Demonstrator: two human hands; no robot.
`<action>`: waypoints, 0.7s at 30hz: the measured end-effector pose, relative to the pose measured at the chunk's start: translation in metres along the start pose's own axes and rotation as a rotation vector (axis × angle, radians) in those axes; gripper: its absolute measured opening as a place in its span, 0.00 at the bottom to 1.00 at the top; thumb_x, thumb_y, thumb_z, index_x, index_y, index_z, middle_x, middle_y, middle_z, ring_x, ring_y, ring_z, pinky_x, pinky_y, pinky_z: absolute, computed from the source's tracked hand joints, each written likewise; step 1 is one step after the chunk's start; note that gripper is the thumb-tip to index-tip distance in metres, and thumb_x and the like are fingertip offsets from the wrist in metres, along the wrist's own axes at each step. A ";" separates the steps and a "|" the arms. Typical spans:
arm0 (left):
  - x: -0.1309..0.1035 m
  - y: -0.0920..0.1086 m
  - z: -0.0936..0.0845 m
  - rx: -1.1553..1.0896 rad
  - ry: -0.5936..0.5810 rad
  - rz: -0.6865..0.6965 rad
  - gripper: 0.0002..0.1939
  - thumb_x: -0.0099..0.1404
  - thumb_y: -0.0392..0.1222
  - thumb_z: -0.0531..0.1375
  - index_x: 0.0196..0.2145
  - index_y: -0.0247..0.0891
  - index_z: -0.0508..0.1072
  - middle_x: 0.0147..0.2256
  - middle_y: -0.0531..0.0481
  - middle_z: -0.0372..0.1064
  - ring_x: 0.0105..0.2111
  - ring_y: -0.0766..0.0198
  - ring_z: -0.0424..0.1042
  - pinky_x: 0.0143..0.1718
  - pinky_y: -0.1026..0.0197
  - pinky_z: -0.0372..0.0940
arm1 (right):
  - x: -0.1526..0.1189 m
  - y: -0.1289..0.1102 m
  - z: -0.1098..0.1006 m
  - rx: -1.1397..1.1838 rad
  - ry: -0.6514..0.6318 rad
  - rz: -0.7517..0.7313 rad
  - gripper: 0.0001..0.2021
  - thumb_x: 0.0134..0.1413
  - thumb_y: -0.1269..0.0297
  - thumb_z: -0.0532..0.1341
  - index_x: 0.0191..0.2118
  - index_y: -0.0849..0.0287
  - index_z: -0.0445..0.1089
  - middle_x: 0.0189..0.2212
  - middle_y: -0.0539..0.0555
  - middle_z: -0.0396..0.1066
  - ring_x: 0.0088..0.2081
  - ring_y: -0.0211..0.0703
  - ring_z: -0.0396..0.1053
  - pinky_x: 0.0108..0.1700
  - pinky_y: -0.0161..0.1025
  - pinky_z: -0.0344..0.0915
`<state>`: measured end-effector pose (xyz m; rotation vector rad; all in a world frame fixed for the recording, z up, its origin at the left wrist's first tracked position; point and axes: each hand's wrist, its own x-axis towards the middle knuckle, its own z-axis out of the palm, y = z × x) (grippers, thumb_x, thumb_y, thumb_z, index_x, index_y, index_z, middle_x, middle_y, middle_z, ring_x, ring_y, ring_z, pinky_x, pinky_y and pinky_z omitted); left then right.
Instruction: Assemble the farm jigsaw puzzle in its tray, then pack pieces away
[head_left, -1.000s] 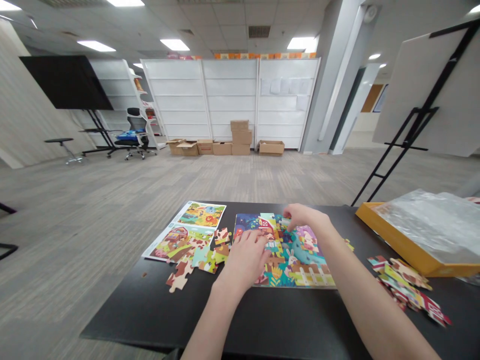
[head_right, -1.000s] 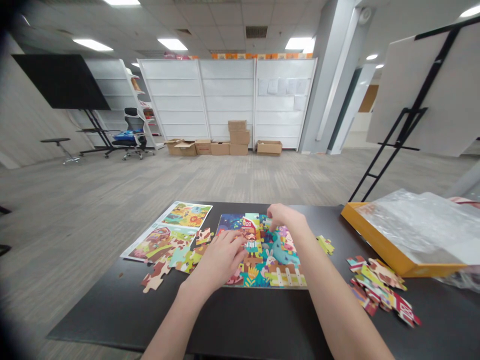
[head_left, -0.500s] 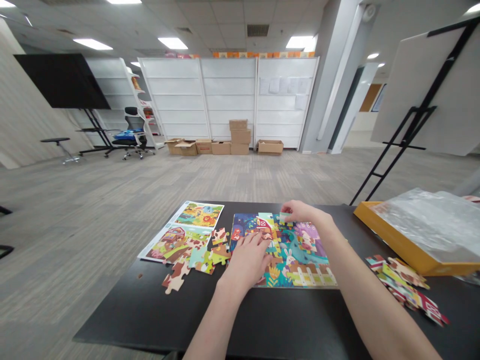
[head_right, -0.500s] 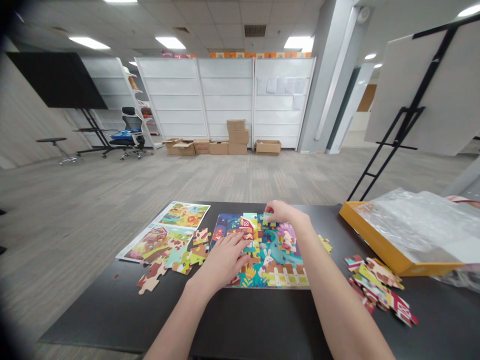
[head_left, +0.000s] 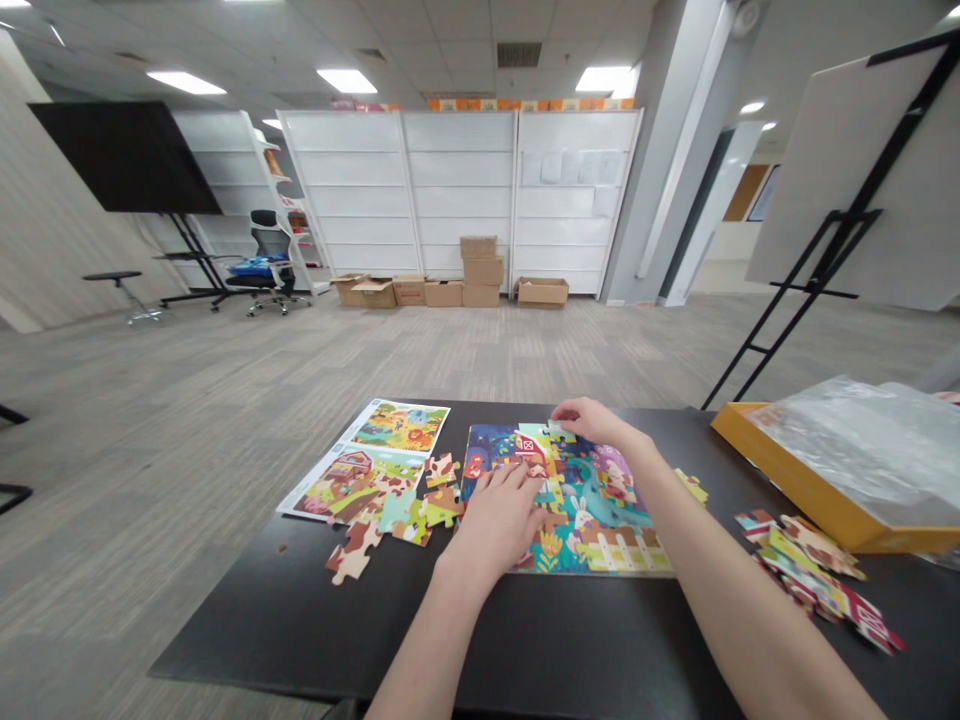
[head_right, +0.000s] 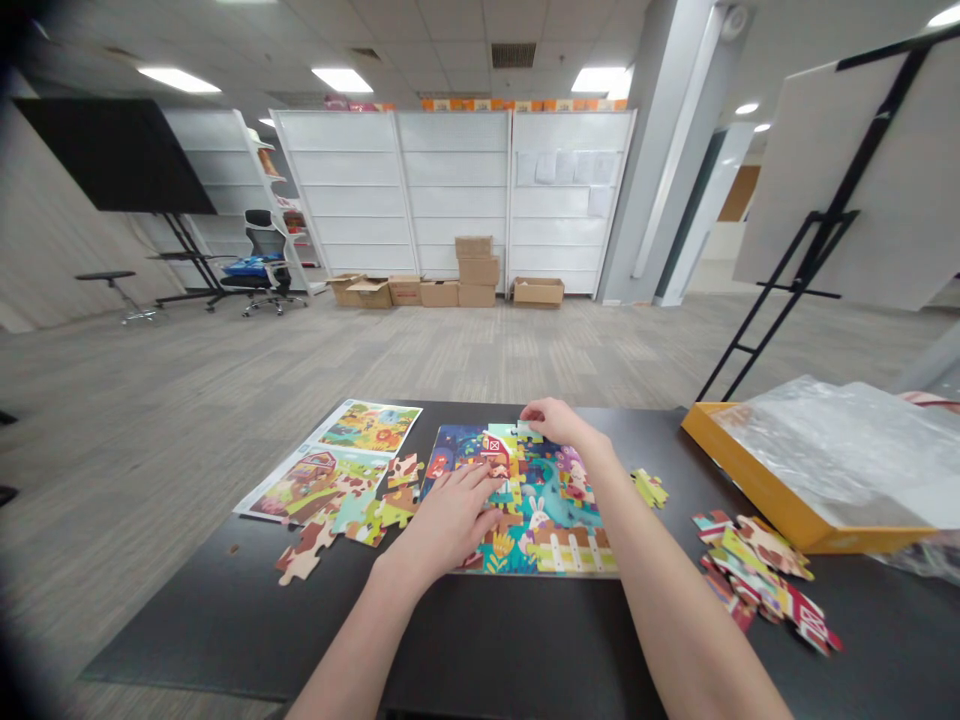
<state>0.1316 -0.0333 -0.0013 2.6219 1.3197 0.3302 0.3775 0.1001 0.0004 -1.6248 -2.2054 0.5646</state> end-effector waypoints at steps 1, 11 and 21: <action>0.000 0.000 -0.001 0.000 -0.004 -0.001 0.21 0.71 0.47 0.55 0.60 0.40 0.68 0.63 0.42 0.63 0.63 0.50 0.60 0.63 0.45 0.57 | 0.000 0.000 0.000 -0.009 -0.003 -0.003 0.12 0.55 0.72 0.60 0.42 0.60 0.79 0.40 0.55 0.80 0.41 0.44 0.76 0.47 0.37 0.70; 0.000 0.000 -0.001 -0.008 0.003 0.000 0.21 0.71 0.47 0.55 0.59 0.41 0.68 0.64 0.42 0.63 0.64 0.50 0.60 0.63 0.45 0.56 | -0.002 -0.010 -0.002 -0.058 -0.101 -0.035 0.20 0.48 0.62 0.70 0.49 0.58 0.78 0.49 0.58 0.77 0.49 0.51 0.75 0.52 0.42 0.69; 0.000 -0.001 0.000 -0.011 0.000 0.003 0.21 0.72 0.47 0.54 0.59 0.42 0.67 0.64 0.43 0.61 0.64 0.50 0.59 0.63 0.44 0.56 | 0.000 -0.003 0.003 -0.003 -0.068 -0.050 0.18 0.52 0.57 0.68 0.47 0.57 0.79 0.47 0.57 0.79 0.47 0.51 0.75 0.52 0.42 0.70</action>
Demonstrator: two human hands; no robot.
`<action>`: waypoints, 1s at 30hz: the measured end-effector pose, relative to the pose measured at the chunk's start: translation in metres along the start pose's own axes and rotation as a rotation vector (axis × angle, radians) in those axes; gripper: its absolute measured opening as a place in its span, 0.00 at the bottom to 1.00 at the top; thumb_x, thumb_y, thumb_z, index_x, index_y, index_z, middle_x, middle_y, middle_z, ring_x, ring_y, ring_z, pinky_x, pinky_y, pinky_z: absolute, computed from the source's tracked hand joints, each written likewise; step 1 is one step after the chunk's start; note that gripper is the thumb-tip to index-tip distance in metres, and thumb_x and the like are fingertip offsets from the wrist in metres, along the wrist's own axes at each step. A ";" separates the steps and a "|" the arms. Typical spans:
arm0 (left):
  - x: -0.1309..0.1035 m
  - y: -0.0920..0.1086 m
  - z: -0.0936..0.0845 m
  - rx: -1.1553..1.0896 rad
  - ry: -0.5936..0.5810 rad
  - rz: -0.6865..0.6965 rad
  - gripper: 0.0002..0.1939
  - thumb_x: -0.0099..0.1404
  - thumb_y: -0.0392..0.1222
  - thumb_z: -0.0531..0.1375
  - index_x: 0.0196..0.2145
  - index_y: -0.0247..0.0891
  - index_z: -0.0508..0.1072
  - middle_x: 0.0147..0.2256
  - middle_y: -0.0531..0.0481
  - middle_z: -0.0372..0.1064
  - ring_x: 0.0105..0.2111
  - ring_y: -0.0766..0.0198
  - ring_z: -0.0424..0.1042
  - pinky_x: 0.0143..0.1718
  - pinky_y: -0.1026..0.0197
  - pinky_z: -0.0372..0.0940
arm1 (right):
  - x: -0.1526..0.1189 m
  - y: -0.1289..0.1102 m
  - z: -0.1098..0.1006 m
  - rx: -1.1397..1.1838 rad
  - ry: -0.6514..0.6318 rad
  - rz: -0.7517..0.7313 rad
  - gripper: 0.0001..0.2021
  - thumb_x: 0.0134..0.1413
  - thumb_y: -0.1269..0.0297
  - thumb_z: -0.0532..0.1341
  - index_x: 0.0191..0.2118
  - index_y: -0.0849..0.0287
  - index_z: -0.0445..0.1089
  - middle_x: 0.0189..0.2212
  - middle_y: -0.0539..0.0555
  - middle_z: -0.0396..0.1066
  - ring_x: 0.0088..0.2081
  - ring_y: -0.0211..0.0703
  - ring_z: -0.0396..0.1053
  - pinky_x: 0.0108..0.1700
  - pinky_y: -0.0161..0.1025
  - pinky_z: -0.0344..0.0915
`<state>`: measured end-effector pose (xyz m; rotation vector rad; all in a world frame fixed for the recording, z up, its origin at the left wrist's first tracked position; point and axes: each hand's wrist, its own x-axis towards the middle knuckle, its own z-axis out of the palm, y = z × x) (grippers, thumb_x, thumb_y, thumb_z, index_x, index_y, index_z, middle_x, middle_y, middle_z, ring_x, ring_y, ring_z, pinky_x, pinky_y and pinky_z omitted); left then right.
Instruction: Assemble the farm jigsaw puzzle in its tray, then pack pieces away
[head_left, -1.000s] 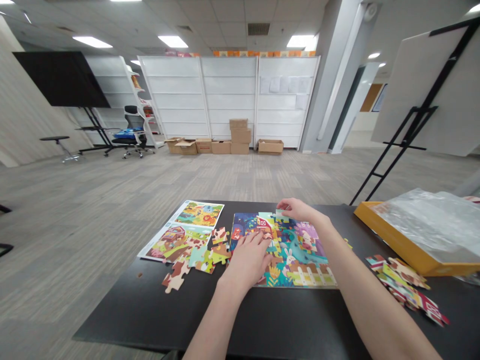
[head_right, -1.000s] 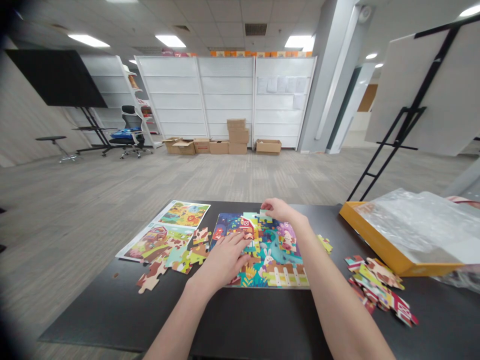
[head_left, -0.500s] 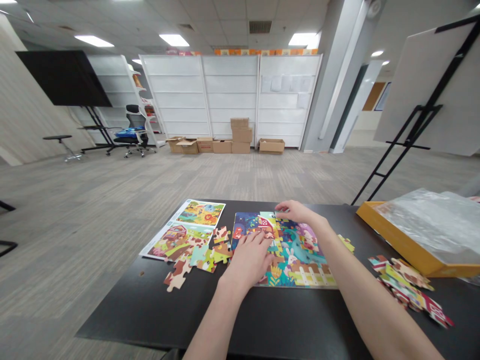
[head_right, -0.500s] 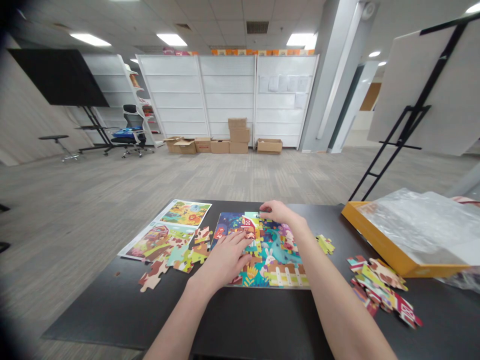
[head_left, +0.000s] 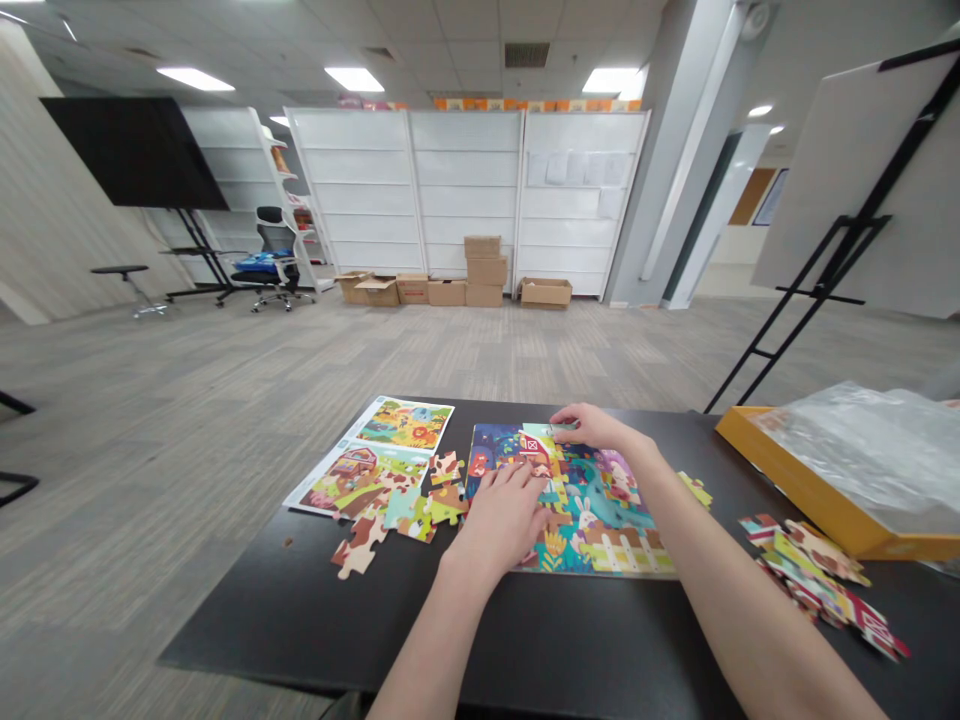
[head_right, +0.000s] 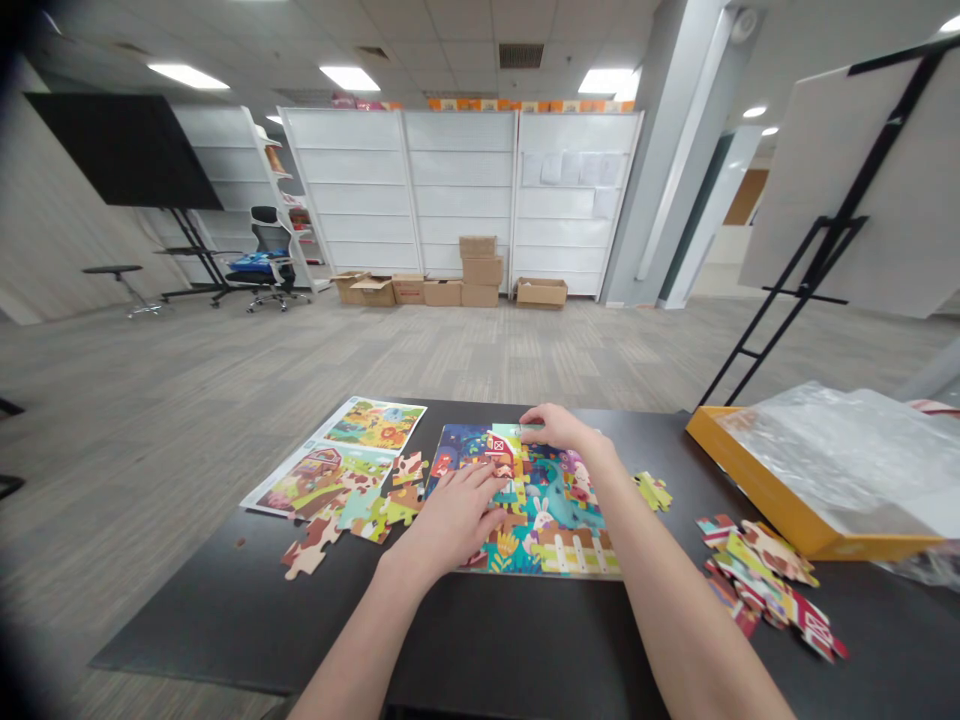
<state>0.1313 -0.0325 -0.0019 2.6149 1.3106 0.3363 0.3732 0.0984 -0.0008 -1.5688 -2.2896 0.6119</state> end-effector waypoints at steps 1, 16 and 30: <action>0.000 0.000 0.000 0.000 0.000 0.001 0.21 0.72 0.47 0.54 0.59 0.41 0.68 0.64 0.43 0.62 0.64 0.50 0.59 0.63 0.44 0.56 | 0.000 0.000 0.000 -0.005 -0.003 -0.005 0.18 0.52 0.58 0.68 0.48 0.57 0.78 0.48 0.56 0.78 0.48 0.51 0.75 0.52 0.42 0.70; 0.000 0.001 -0.001 0.004 0.008 0.001 0.21 0.71 0.47 0.54 0.59 0.41 0.68 0.64 0.42 0.63 0.63 0.50 0.60 0.62 0.44 0.57 | 0.000 0.000 0.003 -0.061 0.047 -0.062 0.15 0.58 0.61 0.63 0.49 0.55 0.78 0.47 0.56 0.77 0.46 0.47 0.74 0.52 0.41 0.68; 0.000 0.001 -0.002 -0.015 0.015 -0.002 0.20 0.71 0.46 0.55 0.58 0.41 0.69 0.63 0.42 0.63 0.63 0.49 0.61 0.62 0.42 0.57 | 0.005 0.002 0.008 -0.137 0.065 -0.116 0.17 0.57 0.58 0.64 0.49 0.58 0.77 0.45 0.59 0.77 0.44 0.48 0.74 0.48 0.40 0.68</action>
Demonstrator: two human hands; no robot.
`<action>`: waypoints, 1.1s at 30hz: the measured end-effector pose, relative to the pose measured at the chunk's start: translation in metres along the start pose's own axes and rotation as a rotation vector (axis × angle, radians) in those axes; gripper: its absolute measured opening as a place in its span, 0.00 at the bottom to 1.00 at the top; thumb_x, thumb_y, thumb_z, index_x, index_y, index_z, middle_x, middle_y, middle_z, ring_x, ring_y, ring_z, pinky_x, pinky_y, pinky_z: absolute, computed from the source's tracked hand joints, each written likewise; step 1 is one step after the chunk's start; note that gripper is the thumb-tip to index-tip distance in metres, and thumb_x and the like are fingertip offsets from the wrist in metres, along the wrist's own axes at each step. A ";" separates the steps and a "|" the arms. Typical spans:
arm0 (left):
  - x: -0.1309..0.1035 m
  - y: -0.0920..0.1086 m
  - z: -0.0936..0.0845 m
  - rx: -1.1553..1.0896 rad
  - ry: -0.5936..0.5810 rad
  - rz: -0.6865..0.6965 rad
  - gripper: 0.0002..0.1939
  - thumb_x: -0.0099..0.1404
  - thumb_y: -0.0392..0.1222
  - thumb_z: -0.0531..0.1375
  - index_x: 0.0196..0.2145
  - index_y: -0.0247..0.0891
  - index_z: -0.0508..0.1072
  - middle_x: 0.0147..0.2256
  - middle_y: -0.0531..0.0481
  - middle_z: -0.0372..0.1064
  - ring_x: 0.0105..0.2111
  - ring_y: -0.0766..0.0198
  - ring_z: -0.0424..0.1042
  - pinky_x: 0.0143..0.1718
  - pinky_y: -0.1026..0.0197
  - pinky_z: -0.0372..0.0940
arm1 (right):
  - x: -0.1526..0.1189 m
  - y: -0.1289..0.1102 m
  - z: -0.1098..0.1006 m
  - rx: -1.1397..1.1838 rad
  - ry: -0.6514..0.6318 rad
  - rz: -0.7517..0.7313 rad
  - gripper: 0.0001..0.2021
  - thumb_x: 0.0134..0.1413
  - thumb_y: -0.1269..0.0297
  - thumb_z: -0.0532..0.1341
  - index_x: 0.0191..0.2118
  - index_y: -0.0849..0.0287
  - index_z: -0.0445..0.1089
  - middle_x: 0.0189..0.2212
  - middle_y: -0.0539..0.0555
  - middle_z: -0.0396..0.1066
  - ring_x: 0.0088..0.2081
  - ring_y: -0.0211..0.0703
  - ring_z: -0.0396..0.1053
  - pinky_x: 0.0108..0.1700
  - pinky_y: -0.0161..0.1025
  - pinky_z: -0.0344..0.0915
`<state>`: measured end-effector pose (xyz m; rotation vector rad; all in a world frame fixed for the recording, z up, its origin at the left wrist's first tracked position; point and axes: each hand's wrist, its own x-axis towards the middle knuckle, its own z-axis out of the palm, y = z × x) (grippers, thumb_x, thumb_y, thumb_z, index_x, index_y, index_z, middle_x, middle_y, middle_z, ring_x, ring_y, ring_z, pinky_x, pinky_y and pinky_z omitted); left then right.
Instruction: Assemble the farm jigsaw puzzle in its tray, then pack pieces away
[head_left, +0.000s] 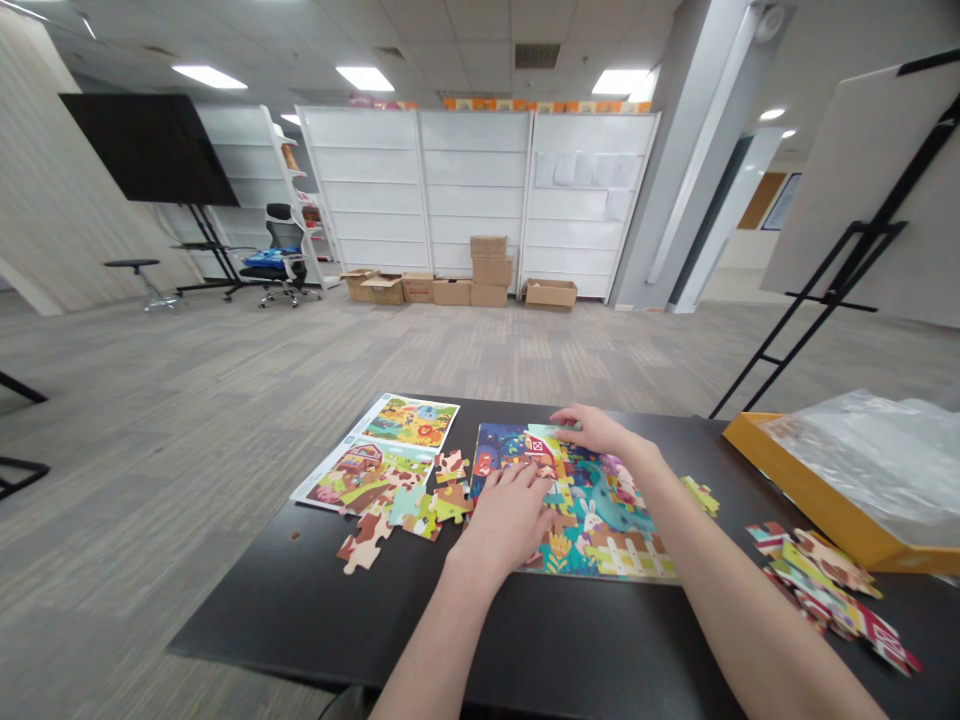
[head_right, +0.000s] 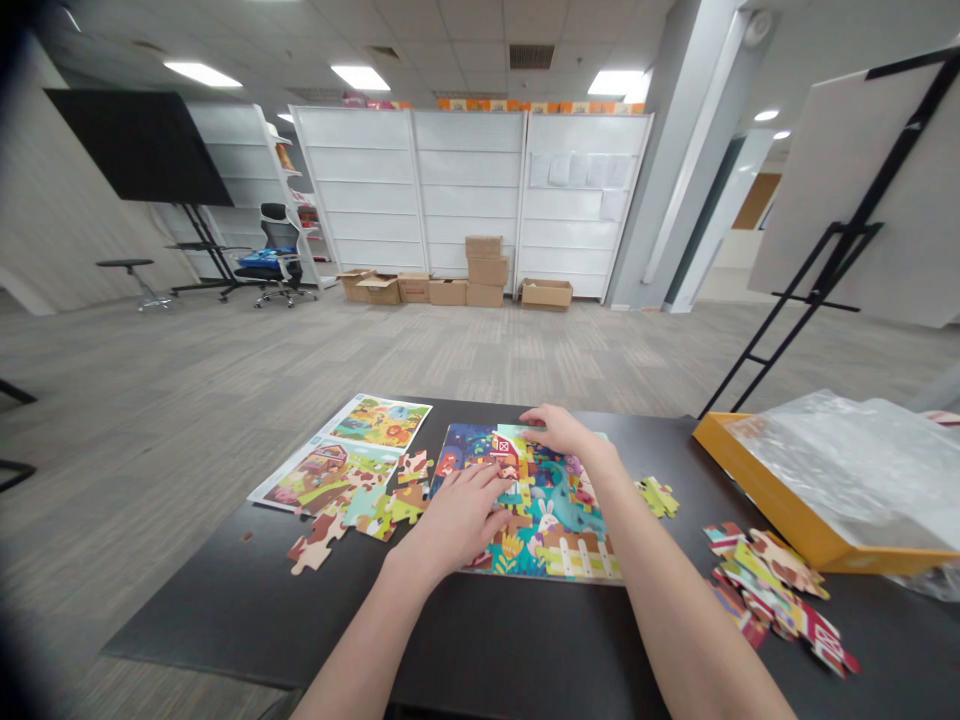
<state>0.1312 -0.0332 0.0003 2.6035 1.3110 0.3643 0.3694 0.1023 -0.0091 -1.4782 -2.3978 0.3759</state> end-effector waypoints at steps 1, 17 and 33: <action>0.000 0.000 0.000 0.001 0.002 0.001 0.20 0.71 0.46 0.55 0.58 0.41 0.69 0.63 0.42 0.63 0.63 0.49 0.61 0.62 0.42 0.57 | 0.000 0.000 0.001 -0.006 0.001 0.009 0.17 0.57 0.57 0.63 0.49 0.59 0.77 0.46 0.59 0.77 0.45 0.48 0.74 0.49 0.40 0.68; -0.001 0.002 -0.003 0.024 -0.002 0.005 0.21 0.71 0.47 0.55 0.59 0.40 0.68 0.63 0.43 0.63 0.63 0.50 0.61 0.62 0.44 0.58 | 0.004 0.010 0.005 -0.060 -0.024 -0.009 0.15 0.57 0.54 0.62 0.43 0.58 0.78 0.41 0.58 0.78 0.41 0.49 0.74 0.45 0.40 0.68; -0.002 0.003 -0.003 0.012 0.007 0.011 0.19 0.71 0.46 0.54 0.57 0.40 0.69 0.62 0.42 0.64 0.61 0.49 0.62 0.61 0.43 0.59 | 0.002 -0.001 0.000 -0.124 -0.053 -0.011 0.16 0.58 0.56 0.62 0.45 0.60 0.77 0.42 0.59 0.78 0.42 0.49 0.74 0.45 0.39 0.67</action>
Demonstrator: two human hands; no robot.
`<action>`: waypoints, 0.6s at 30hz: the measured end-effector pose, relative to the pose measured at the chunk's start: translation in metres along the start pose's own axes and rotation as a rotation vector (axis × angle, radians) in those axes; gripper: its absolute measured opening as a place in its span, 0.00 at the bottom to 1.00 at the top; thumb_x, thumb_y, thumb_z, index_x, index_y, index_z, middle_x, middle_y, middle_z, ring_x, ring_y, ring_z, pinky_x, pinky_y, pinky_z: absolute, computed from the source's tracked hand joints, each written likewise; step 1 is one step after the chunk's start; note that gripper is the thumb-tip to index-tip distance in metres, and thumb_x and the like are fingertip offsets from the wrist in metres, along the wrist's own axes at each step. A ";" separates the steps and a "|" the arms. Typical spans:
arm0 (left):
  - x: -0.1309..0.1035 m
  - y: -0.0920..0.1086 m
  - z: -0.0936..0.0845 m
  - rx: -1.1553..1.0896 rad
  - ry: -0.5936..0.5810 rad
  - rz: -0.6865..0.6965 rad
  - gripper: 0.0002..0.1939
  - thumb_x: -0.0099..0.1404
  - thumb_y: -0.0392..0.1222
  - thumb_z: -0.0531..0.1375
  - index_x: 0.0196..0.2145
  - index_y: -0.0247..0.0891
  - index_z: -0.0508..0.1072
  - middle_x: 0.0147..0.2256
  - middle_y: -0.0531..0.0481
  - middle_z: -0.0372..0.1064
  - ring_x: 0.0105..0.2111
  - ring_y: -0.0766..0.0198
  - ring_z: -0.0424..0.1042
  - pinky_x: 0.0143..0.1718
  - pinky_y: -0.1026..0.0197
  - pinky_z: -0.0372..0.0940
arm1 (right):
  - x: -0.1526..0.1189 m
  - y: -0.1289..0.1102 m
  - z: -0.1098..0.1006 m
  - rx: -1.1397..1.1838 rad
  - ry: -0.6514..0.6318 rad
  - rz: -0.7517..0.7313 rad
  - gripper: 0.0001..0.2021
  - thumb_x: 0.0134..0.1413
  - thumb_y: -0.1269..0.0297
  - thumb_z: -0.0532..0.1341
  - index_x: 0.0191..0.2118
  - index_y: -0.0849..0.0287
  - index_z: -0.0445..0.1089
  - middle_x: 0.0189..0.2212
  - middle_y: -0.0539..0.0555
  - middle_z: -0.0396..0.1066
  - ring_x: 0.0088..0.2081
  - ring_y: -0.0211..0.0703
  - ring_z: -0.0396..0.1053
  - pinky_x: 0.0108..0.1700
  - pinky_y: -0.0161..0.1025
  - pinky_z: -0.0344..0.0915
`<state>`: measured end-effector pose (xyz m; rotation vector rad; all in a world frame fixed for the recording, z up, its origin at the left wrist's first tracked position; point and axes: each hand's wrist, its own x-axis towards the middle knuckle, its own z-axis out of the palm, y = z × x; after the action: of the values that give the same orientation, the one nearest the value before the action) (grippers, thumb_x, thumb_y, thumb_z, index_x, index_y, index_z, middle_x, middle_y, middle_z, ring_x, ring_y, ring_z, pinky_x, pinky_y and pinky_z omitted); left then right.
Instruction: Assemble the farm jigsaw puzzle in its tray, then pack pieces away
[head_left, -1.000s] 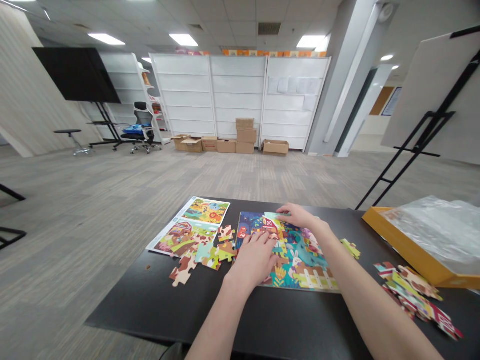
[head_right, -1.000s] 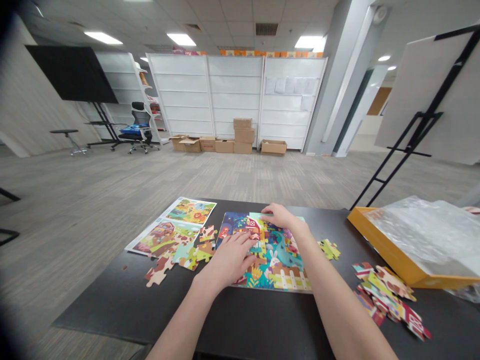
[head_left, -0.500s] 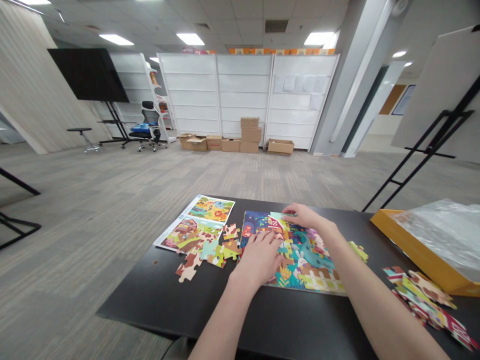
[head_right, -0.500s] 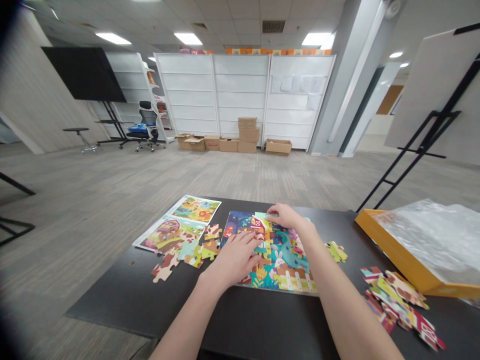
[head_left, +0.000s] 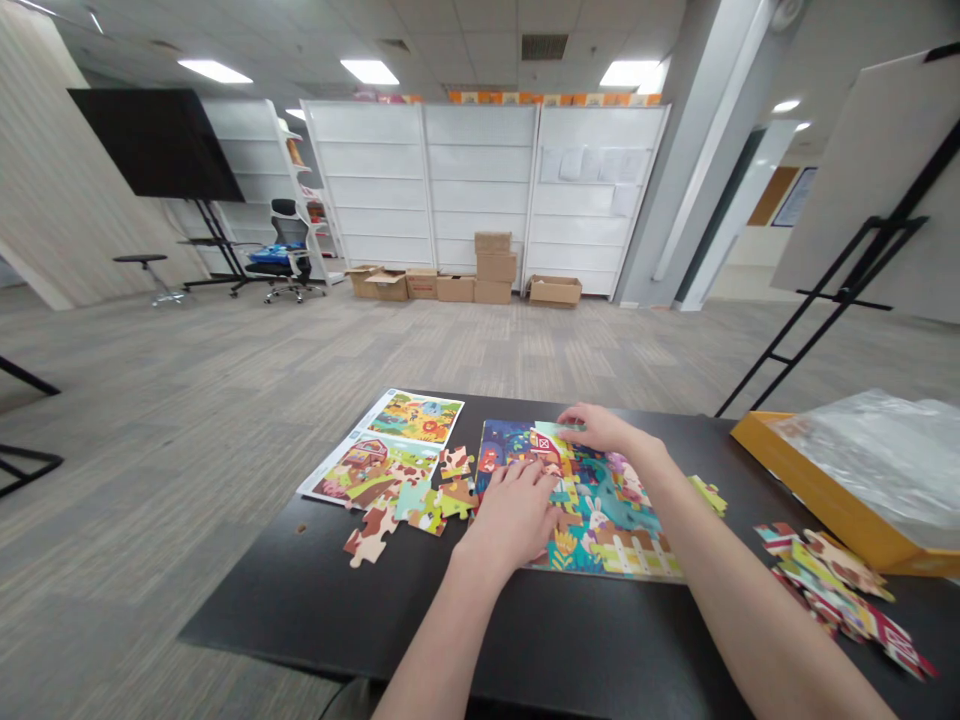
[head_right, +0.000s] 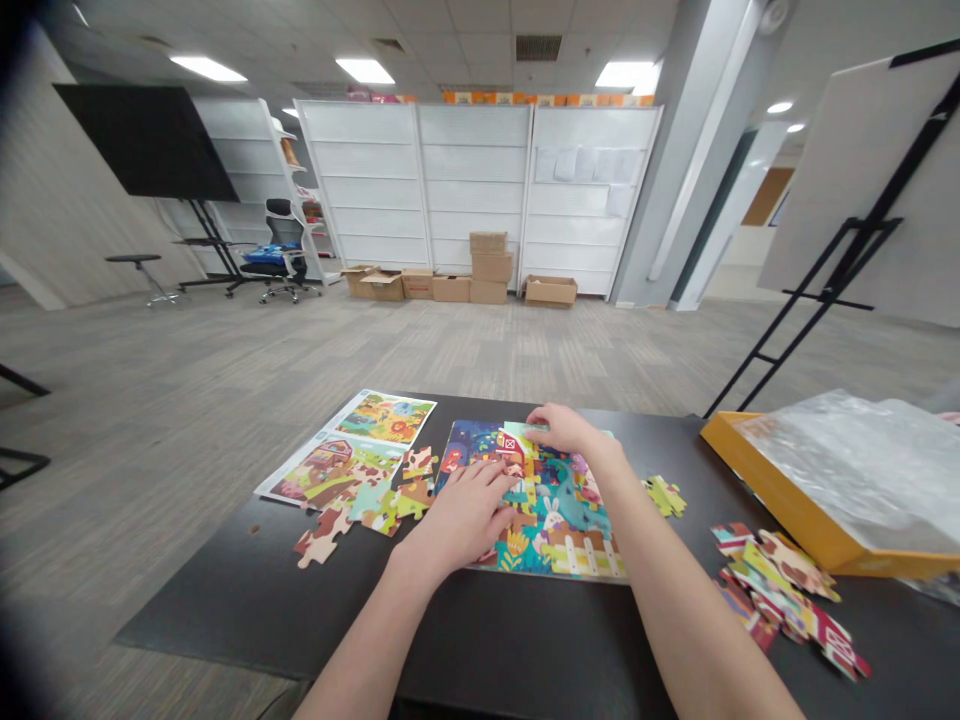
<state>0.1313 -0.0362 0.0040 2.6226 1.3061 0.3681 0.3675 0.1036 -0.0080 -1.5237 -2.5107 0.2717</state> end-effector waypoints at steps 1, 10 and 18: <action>0.001 -0.001 0.001 -0.004 -0.003 0.000 0.19 0.72 0.45 0.54 0.57 0.40 0.69 0.62 0.43 0.65 0.61 0.49 0.62 0.61 0.43 0.59 | 0.000 -0.001 -0.001 0.003 -0.003 0.005 0.16 0.58 0.56 0.62 0.45 0.59 0.77 0.42 0.59 0.78 0.42 0.49 0.74 0.45 0.39 0.67; -0.009 -0.027 -0.027 -0.232 0.039 -0.024 0.16 0.71 0.42 0.54 0.52 0.38 0.73 0.54 0.45 0.72 0.55 0.55 0.69 0.58 0.54 0.61 | -0.002 -0.011 -0.007 0.041 -0.038 0.046 0.13 0.57 0.59 0.63 0.44 0.59 0.79 0.44 0.58 0.79 0.45 0.51 0.75 0.48 0.40 0.68; -0.040 -0.038 -0.050 -0.205 -0.248 -0.225 0.26 0.49 0.49 0.72 0.46 0.43 0.76 0.47 0.46 0.73 0.48 0.48 0.72 0.47 0.55 0.66 | -0.005 -0.015 -0.012 0.076 -0.059 0.104 0.22 0.53 0.50 0.67 0.48 0.60 0.77 0.49 0.61 0.77 0.48 0.54 0.74 0.50 0.43 0.69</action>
<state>0.0642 -0.0427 0.0354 2.2421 1.3782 0.1285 0.3600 0.0926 0.0071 -1.6413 -2.4387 0.4286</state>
